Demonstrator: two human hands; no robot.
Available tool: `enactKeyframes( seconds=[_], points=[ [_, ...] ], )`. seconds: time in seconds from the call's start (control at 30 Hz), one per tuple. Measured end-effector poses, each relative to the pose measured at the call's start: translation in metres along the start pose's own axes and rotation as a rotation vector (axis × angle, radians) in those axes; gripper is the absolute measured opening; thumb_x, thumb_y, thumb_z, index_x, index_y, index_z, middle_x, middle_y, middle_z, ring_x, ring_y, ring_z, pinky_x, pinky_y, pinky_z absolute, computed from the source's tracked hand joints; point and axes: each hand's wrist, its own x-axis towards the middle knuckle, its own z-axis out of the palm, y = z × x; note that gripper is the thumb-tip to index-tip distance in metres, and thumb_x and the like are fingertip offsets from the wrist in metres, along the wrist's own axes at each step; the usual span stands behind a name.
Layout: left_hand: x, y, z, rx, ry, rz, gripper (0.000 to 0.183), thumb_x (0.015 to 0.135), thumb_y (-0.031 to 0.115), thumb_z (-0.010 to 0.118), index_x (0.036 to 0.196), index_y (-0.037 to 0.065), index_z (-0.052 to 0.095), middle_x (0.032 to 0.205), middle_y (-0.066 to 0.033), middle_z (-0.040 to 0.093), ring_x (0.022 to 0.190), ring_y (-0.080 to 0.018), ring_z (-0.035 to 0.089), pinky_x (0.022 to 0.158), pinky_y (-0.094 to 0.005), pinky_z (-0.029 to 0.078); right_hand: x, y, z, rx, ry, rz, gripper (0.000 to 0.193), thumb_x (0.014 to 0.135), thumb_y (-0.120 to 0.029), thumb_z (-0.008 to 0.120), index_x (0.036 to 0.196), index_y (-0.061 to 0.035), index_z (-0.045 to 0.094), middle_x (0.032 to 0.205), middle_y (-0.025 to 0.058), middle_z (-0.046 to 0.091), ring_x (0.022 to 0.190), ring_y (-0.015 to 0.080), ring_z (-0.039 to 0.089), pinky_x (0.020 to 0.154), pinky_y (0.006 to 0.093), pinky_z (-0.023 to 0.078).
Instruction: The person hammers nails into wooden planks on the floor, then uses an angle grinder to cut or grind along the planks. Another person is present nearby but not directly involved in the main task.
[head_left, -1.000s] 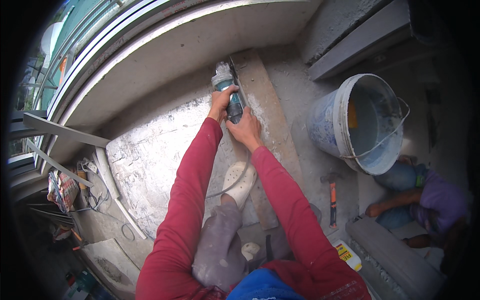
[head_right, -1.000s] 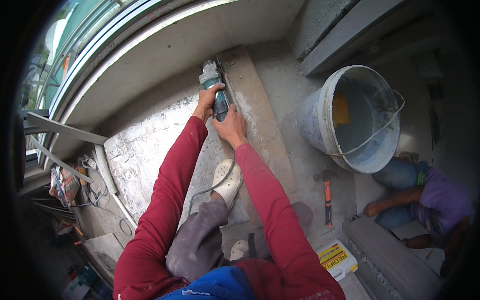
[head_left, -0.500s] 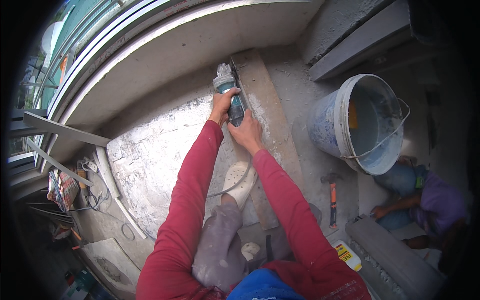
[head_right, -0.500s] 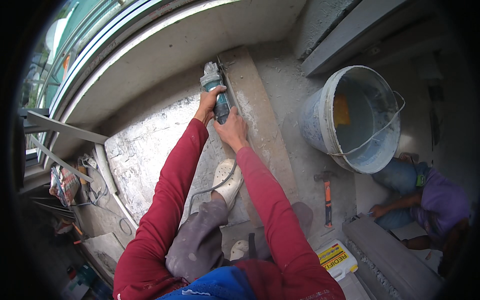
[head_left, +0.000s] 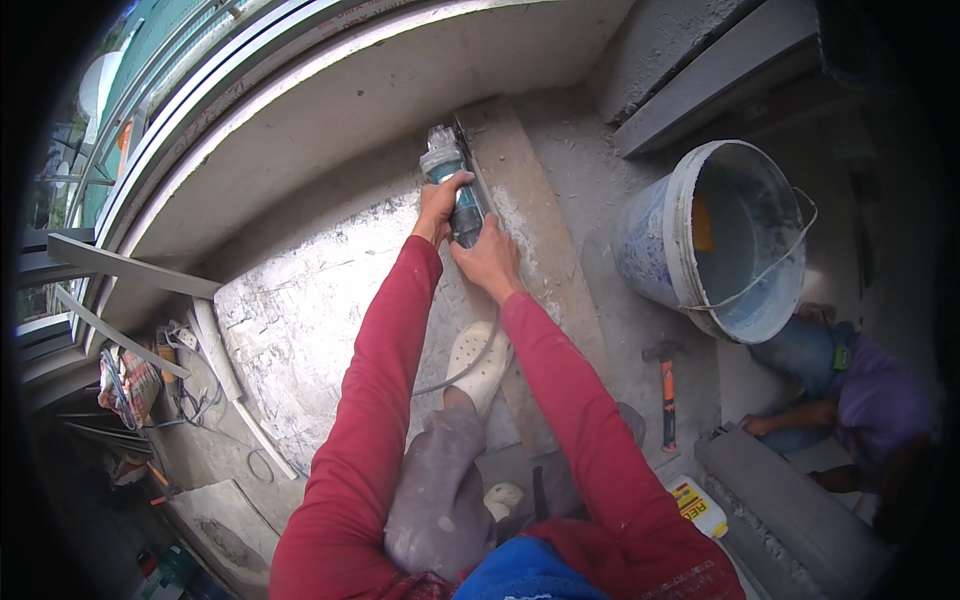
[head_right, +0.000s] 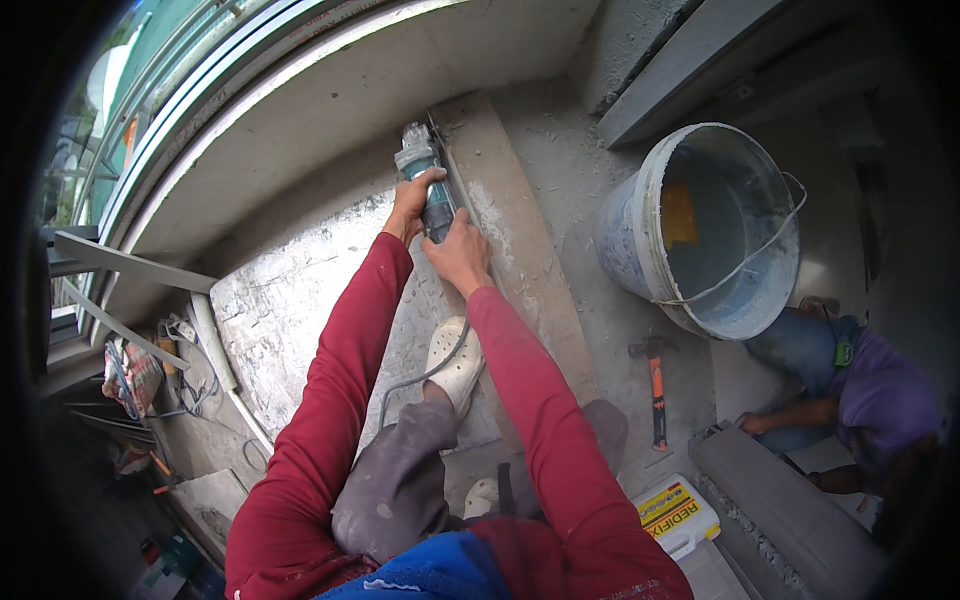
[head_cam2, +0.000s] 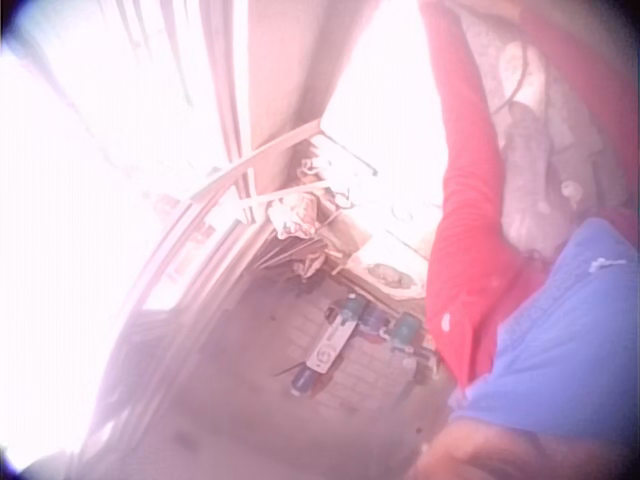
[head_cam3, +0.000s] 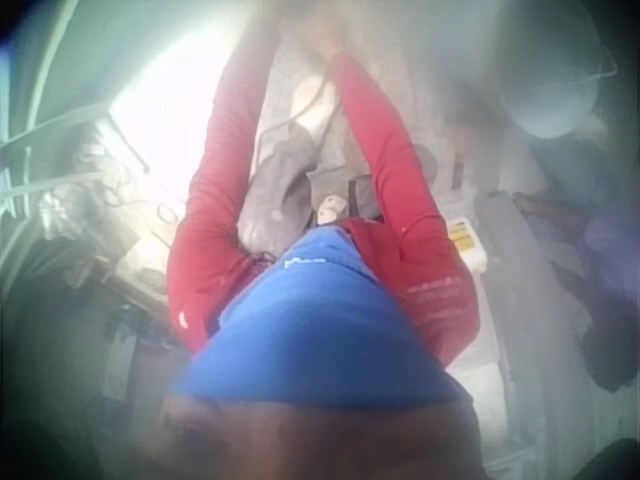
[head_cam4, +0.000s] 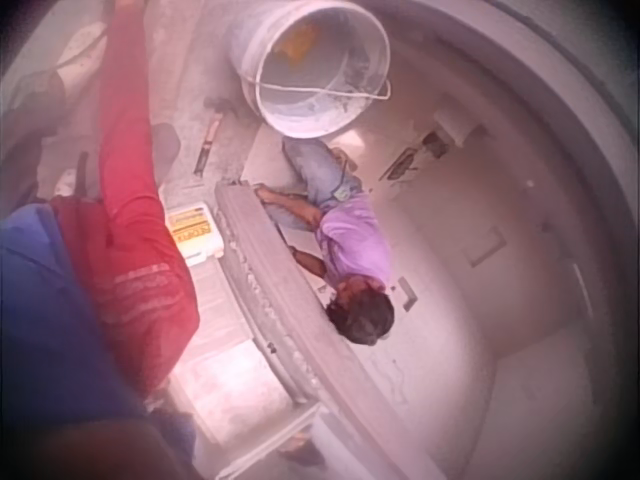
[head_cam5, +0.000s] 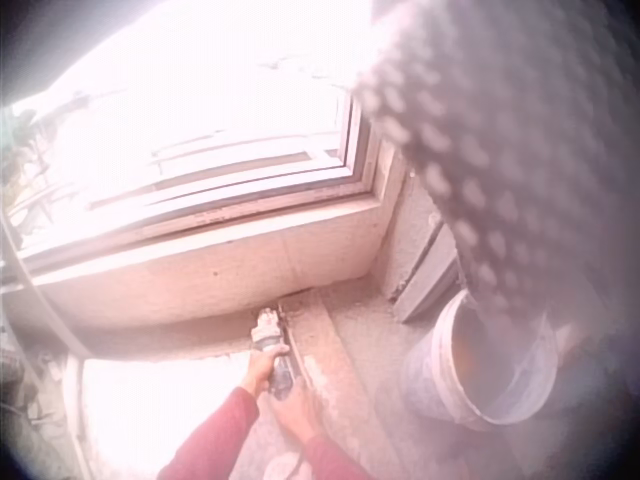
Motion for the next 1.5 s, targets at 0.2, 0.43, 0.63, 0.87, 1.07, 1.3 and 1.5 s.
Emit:
enactKeyframes(
  seconds=[0.2,0.43,0.63,0.87,1.07,1.3,1.5],
  points=[
    [0.0,0.002,0.001,0.006,0.002,0.015,0.041,0.078,0.021,0.083,0.105,-0.006,0.069,0.09,-0.0115,0.072,0.071,-0.0221,0.071,0.064,-0.0378,0.059,0.001,-0.001,0.001,-0.011,0.014,-0.007,0.065,0.077,-0.036,0.079,0.118,0.0062,0.052,0.1,0.0319,0.072,0.098,0.0495,0.071,0.09,0.0563,0.055],
    [-0.005,0.003,0.003,-0.001,0.005,0.019,0.038,0.079,0.022,0.083,0.104,-0.002,0.068,0.085,-0.0086,0.07,0.066,-0.0203,0.069,0.06,-0.0373,0.058,0.001,0.0,-0.001,-0.018,0.015,-0.02,0.064,0.077,-0.035,0.079,0.118,0.0069,0.053,0.099,0.0318,0.072,0.097,0.0485,0.072,0.088,0.0553,0.056],
    [-0.011,-0.002,0.003,0.006,0.001,0.055,0.037,0.078,0.02,0.083,0.103,-0.004,0.068,0.088,-0.0102,0.071,0.07,-0.0208,0.07,0.063,-0.0379,0.059,-0.004,0.007,0.001,0.005,0.009,-0.033,0.063,0.076,-0.035,0.079,0.116,0.0066,0.053,0.099,0.0318,0.072,0.096,0.0487,0.072,0.087,0.0549,0.056],
    [-0.014,-0.011,0.002,0.017,0.012,0.044,0.036,0.08,0.02,0.082,0.103,-0.002,0.067,0.085,-0.0093,0.07,0.068,-0.0202,0.07,0.063,-0.0374,0.059,-0.01,0.012,0.002,-0.005,0.011,-0.042,0.063,0.077,-0.035,0.079,0.117,0.0066,0.052,0.099,0.0321,0.072,0.095,0.0487,0.072,0.088,0.0551,0.056],
    [-0.012,-0.011,0.001,0.024,0.005,0.046,0.036,0.079,0.022,0.082,0.102,-0.001,0.067,0.084,-0.0079,0.069,0.066,-0.0194,0.067,0.061,-0.0366,0.057,-0.011,0.011,0.003,0.009,0.017,-0.027,0.063,0.077,-0.036,0.078,0.118,0.0061,0.053,0.098,0.0316,0.072,0.096,0.0488,0.071,0.088,0.0554,0.055],
    [-0.009,-0.007,0.003,0.015,0.022,0.038,0.036,0.078,0.022,0.083,0.101,-0.002,0.068,0.085,-0.0081,0.069,0.067,-0.0196,0.068,0.062,-0.0366,0.057,-0.007,0.007,0.001,0.005,0.009,-0.023,0.064,0.077,-0.036,0.078,0.118,0.0061,0.052,0.1,0.0317,0.072,0.097,0.0484,0.071,0.088,0.0555,0.055],
    [-0.009,-0.002,0.002,0.01,0.012,0.022,0.04,0.076,0.02,0.083,0.103,-0.007,0.069,0.089,-0.0117,0.072,0.072,-0.0217,0.07,0.066,-0.0381,0.058,-0.005,0.003,-0.002,-0.002,0.004,-0.004,0.064,0.077,-0.035,0.079,0.118,0.0063,0.052,0.101,0.0318,0.072,0.097,0.0487,0.071,0.089,0.055,0.055]
  ],
)
